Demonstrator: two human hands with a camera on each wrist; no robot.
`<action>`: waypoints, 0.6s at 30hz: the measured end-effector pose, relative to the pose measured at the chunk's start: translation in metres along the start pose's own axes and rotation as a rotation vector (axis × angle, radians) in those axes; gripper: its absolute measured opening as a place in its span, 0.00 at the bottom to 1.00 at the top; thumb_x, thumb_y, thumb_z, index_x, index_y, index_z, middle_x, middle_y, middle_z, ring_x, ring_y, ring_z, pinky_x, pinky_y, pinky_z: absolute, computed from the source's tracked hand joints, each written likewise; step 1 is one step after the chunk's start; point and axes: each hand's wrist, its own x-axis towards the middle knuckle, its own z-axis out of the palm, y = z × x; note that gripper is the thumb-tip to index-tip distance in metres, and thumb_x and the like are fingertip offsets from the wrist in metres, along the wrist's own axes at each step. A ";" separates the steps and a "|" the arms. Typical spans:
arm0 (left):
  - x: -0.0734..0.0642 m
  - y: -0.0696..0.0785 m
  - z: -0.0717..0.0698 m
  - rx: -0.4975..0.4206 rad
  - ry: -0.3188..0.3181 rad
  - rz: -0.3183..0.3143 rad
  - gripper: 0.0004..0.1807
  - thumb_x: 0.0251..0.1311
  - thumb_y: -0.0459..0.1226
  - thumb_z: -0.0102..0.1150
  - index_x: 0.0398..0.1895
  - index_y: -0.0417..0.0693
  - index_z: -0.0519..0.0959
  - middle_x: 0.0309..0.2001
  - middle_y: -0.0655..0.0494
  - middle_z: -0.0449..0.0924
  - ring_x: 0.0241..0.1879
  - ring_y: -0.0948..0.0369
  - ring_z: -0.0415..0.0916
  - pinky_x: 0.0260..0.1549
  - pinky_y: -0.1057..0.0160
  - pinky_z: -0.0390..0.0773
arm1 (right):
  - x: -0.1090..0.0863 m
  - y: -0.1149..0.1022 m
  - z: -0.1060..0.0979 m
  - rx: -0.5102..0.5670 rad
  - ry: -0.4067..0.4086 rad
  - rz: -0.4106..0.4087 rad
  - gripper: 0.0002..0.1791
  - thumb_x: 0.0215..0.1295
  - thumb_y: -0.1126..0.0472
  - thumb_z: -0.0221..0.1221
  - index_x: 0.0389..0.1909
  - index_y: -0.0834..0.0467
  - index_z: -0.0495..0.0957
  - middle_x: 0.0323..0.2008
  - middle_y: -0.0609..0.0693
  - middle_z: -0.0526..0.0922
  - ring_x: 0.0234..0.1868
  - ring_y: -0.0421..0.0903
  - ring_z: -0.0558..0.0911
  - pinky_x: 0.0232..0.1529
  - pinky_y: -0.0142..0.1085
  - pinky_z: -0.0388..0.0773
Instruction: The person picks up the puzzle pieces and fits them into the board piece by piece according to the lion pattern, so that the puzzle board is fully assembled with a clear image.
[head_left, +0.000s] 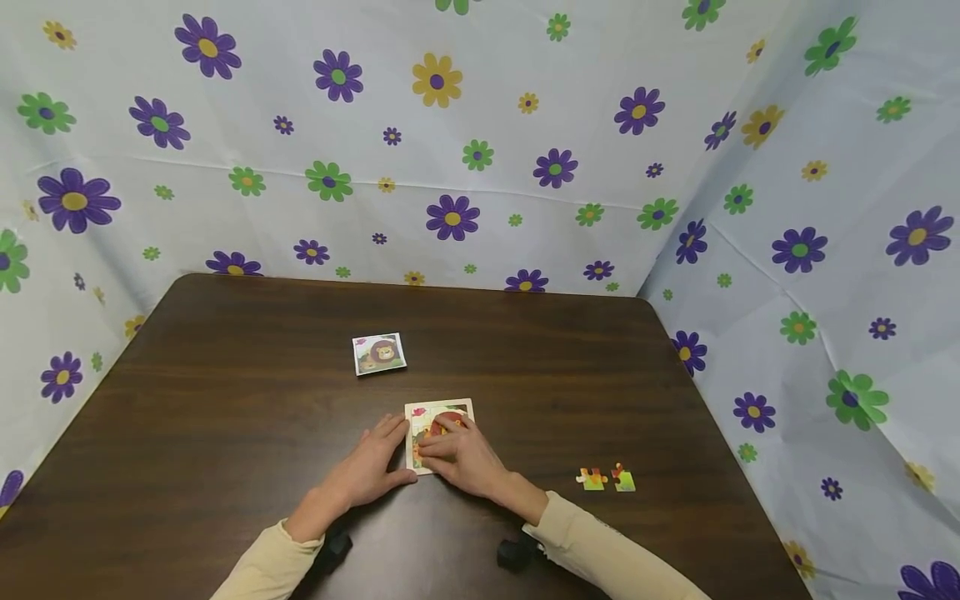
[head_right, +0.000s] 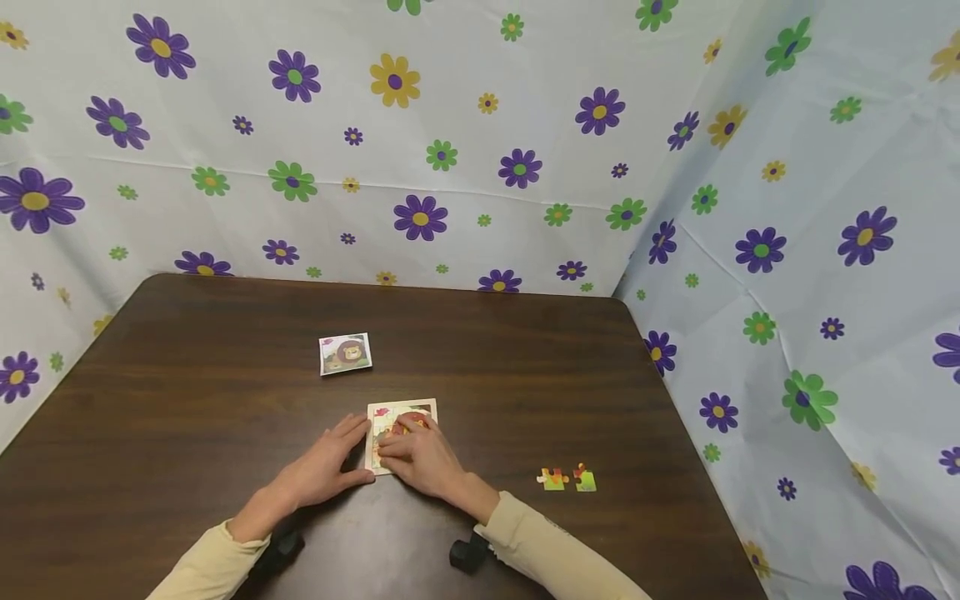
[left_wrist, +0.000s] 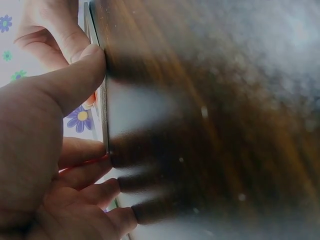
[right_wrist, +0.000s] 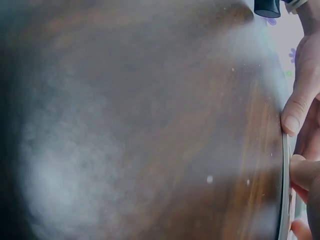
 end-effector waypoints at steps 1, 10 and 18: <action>-0.001 0.000 0.000 -0.002 0.001 -0.001 0.42 0.52 0.41 0.71 0.65 0.27 0.64 0.66 0.33 0.62 0.67 0.34 0.54 0.56 0.30 0.58 | -0.001 0.000 0.001 0.016 0.005 0.003 0.12 0.59 0.58 0.66 0.43 0.54 0.87 0.43 0.43 0.86 0.63 0.52 0.73 0.60 0.61 0.62; 0.000 0.000 -0.002 0.010 0.025 0.016 0.41 0.52 0.41 0.71 0.64 0.28 0.65 0.66 0.33 0.62 0.66 0.34 0.55 0.55 0.29 0.59 | 0.000 0.005 0.005 0.075 0.048 0.022 0.13 0.57 0.58 0.68 0.44 0.54 0.87 0.42 0.43 0.86 0.64 0.50 0.72 0.62 0.60 0.61; 0.000 0.001 0.000 0.005 0.002 -0.011 0.41 0.52 0.42 0.71 0.65 0.28 0.65 0.66 0.34 0.62 0.67 0.35 0.54 0.56 0.30 0.58 | 0.000 0.004 -0.013 0.113 0.115 -0.052 0.12 0.57 0.61 0.68 0.42 0.59 0.86 0.43 0.49 0.86 0.56 0.51 0.79 0.59 0.54 0.69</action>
